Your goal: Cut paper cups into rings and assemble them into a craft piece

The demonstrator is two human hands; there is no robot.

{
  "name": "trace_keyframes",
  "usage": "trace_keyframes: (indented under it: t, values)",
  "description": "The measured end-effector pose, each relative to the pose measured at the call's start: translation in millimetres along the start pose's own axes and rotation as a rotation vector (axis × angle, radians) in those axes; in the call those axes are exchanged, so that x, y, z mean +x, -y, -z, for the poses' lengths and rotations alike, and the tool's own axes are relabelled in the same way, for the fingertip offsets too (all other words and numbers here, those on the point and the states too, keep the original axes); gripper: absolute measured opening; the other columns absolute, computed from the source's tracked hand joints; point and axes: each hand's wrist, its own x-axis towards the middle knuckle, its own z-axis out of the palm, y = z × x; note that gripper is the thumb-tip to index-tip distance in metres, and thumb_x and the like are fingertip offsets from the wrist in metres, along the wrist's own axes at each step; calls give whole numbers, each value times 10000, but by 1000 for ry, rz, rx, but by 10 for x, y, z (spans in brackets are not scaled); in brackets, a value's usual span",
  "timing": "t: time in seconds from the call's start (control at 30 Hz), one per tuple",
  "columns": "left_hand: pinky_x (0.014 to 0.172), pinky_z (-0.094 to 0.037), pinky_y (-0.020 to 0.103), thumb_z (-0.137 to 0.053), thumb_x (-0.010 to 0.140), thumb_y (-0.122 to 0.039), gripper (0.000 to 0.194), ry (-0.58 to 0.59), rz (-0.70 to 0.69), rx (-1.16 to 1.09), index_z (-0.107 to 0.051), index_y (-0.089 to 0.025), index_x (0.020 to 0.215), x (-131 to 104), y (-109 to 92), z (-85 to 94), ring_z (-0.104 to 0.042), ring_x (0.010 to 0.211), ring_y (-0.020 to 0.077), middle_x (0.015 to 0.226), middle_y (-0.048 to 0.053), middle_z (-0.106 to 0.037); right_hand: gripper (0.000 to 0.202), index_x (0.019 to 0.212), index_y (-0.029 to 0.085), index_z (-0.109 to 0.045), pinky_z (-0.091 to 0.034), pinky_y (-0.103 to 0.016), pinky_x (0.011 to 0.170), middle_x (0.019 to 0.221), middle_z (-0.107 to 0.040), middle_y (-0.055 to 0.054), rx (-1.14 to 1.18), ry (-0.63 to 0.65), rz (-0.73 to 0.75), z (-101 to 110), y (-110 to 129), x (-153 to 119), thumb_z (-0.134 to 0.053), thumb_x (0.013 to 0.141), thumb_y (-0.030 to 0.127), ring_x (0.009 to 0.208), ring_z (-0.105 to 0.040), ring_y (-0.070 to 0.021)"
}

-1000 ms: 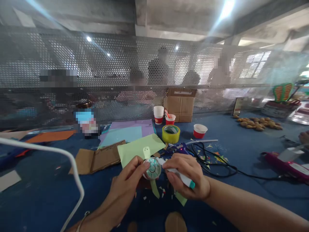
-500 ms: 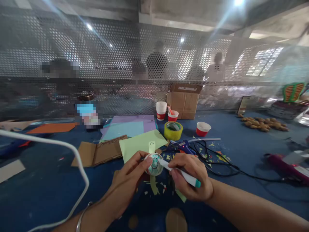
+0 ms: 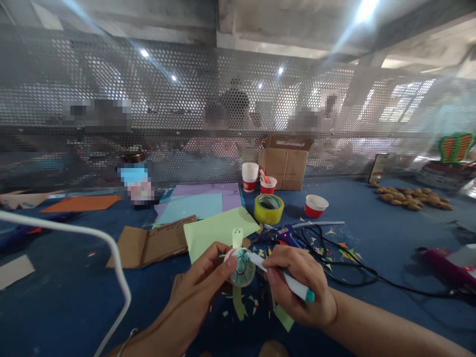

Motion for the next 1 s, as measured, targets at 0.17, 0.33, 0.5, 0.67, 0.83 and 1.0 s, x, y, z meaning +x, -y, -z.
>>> trace_keyframes:
  t: [0.17, 0.33, 0.5, 0.67, 0.83, 1.0]
  values:
    - [676, -444, 242, -747, 922, -575, 382, 65, -10, 7, -626, -220, 995, 9, -44, -38, -560, 765, 139, 857, 0, -668, 251, 1069, 222, -627, -547, -267, 595, 771, -727, -14, 52, 72, 36, 11, -4, 23, -572, 883, 64, 606, -674, -156]
    - [740, -476, 268, -787, 871, -598, 436, 17, 13, 5, -639, -214, 1015, 26, -57, -50, -578, 822, 158, 909, 12, -661, 265, 1099, 218, -627, -547, -288, 597, 775, -722, -22, 60, 71, 40, 34, -32, -18, -568, 898, 55, 612, -675, -166]
    - [761, -495, 298, -810, 817, -633, 466, -99, 21, 34, -625, -220, 929, 24, -54, -33, -616, 853, 198, 869, 3, -647, 262, 1179, 221, -632, -572, -295, 704, 886, -759, -38, 55, 66, -35, 6, -63, -35, -584, 964, 79, 734, -719, -175]
    - [722, -468, 302, -812, 799, -631, 442, -157, -19, 143, -659, -224, 878, 9, -51, -21, -626, 796, 220, 775, 9, -675, 224, 1239, 216, -647, -592, -325, 897, 1104, -768, -82, 62, 186, -175, -83, -94, -9, -636, 1016, 228, 1013, -745, -215]
    - [772, -468, 321, -823, 794, -607, 422, -151, -20, 178, -689, -228, 923, 10, -24, -4, -647, 879, 258, 798, 28, -708, 423, 1235, 217, -640, -605, -356, 907, 1104, -746, -82, 108, 297, -257, -186, -107, -38, -830, 880, 344, 1030, -731, -241]
    - [856, -463, 352, -813, 833, -582, 421, -49, 1, 108, -640, -215, 945, 32, -13, 32, -615, 916, 239, 902, 37, -693, 360, 1210, 224, -636, -594, -345, 905, 1089, -740, -68, 131, 281, -276, -198, -117, -46, -796, 890, 264, 1032, -726, -230]
